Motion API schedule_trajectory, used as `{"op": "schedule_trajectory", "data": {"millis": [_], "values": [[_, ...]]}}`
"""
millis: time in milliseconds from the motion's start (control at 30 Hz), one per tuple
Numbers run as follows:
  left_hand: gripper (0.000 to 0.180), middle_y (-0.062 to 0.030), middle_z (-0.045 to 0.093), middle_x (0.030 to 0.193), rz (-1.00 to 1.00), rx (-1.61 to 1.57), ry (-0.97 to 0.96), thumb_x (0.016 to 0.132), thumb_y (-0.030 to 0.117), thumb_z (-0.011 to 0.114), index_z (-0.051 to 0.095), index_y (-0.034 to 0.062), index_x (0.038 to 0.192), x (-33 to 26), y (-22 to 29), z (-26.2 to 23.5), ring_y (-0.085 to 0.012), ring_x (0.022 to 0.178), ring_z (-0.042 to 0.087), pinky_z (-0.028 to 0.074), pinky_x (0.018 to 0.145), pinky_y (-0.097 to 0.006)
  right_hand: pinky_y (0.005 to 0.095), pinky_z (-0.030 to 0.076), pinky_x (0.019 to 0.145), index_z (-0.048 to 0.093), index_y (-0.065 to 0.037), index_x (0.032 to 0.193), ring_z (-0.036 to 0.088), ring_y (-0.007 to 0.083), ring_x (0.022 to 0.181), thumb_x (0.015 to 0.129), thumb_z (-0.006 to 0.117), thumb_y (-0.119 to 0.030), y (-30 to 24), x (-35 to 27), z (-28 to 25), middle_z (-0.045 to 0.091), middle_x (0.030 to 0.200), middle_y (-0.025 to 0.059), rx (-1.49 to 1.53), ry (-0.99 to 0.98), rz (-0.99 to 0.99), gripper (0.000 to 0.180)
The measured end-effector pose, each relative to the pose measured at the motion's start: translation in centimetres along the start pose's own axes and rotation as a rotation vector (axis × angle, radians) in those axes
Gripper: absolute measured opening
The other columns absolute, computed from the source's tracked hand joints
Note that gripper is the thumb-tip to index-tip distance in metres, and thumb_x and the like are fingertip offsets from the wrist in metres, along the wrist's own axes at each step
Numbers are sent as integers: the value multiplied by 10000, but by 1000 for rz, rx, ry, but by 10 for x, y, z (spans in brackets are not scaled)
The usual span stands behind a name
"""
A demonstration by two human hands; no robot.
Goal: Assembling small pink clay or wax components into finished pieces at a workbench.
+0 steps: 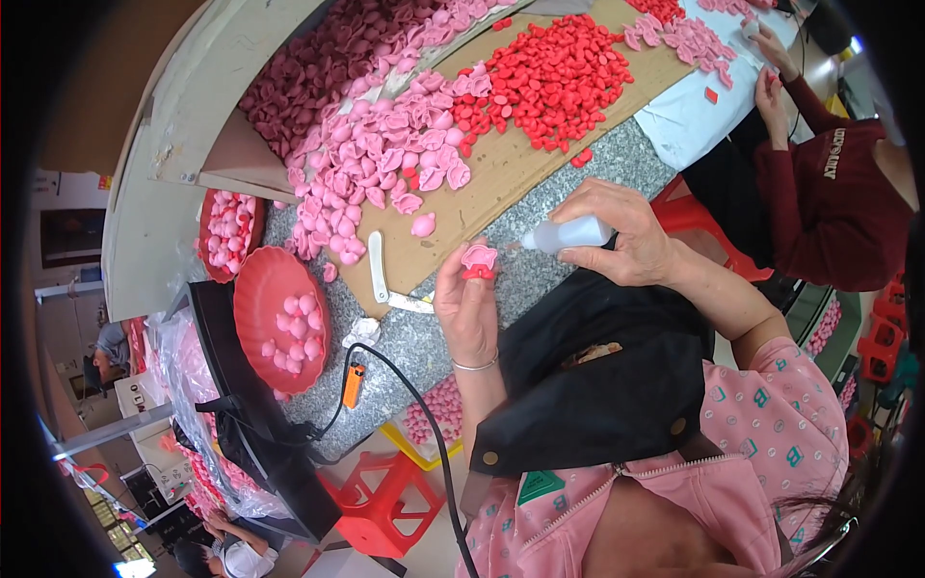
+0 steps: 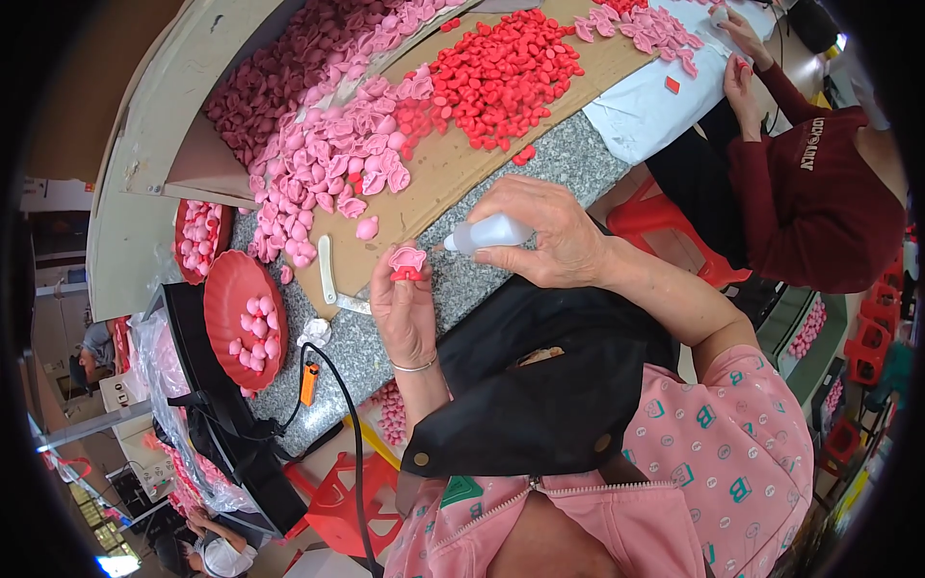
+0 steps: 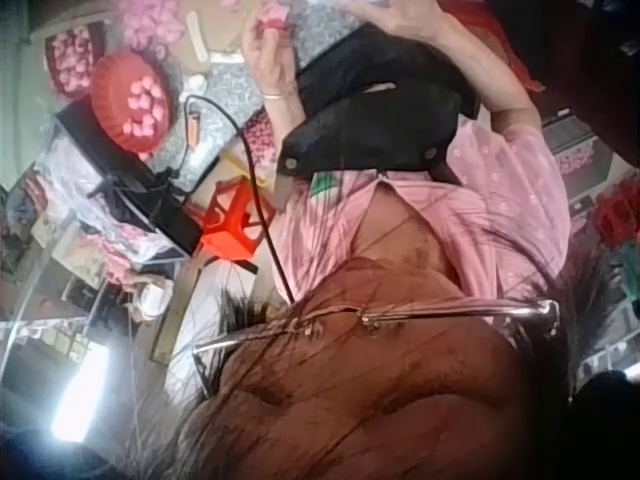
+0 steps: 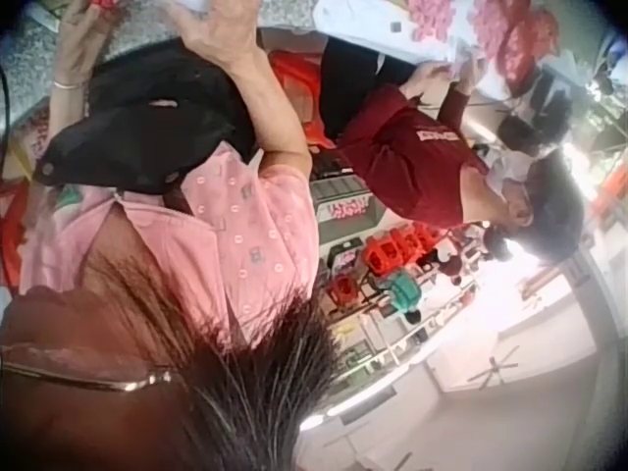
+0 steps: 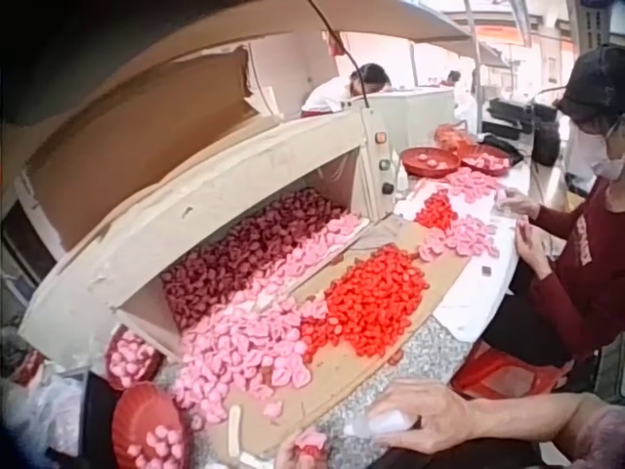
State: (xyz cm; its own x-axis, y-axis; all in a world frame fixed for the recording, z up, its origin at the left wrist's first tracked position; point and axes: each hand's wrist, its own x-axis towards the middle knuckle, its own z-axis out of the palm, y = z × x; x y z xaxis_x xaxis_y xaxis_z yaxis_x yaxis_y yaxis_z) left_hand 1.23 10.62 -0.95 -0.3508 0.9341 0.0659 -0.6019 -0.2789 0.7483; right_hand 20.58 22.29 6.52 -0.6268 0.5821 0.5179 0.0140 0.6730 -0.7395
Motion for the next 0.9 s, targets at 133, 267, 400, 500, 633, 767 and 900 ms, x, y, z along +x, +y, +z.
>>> {"op": "schedule_trajectory", "data": {"millis": [133,267,400,500,633,767,900], "values": [[398,-160,532,1253,3,11,-18,897,79,578,473,15,1276,0,1,0,-203,1083,545,445,922,-348,339,479,681,611,-28,954,619,259,793,672,772,-79,1,0,1,639,875,104,-7,-18,9,329],[396,-159,519,1270,1,12,-39,905,94,577,475,36,1283,0,1,-2,-206,1106,537,443,937,-340,338,480,679,610,-27,950,618,258,790,672,770,-80,1,0,3,637,871,106,-5,-12,5,325],[391,-160,520,1271,-13,3,-23,906,96,577,478,38,1280,-2,1,-5,-209,1120,531,441,940,-340,336,481,689,610,-25,960,618,257,793,680,769,-81,0,-2,4,640,879,106,11,-10,15,327],[398,-159,538,1249,-19,-6,24,896,78,577,469,-3,1270,-2,1,-5,-206,1094,541,433,933,-355,337,480,694,608,-24,967,618,256,797,688,767,-80,-4,-1,5,643,887,106,39,0,11,327],[397,-155,524,1265,-31,-10,7,900,99,589,479,41,1277,-3,2,-6,-208,1124,529,442,940,-340,341,481,696,606,-24,969,619,256,803,692,767,-81,-7,0,9,645,896,110,43,-28,0,326],[397,-151,525,1265,-29,-29,-8,901,101,587,477,39,1278,-3,2,-7,-203,1124,527,442,941,-341,345,482,698,606,-23,968,620,259,806,689,769,-81,-7,0,12,645,898,110,47,-32,-1,329],[399,-151,523,1266,-29,-31,-10,903,103,585,474,37,1280,-4,3,-8,-203,1121,527,441,943,-344,347,481,696,606,-22,969,620,260,803,686,772,-85,-7,0,13,644,894,110,37,-39,-8,334]]}}
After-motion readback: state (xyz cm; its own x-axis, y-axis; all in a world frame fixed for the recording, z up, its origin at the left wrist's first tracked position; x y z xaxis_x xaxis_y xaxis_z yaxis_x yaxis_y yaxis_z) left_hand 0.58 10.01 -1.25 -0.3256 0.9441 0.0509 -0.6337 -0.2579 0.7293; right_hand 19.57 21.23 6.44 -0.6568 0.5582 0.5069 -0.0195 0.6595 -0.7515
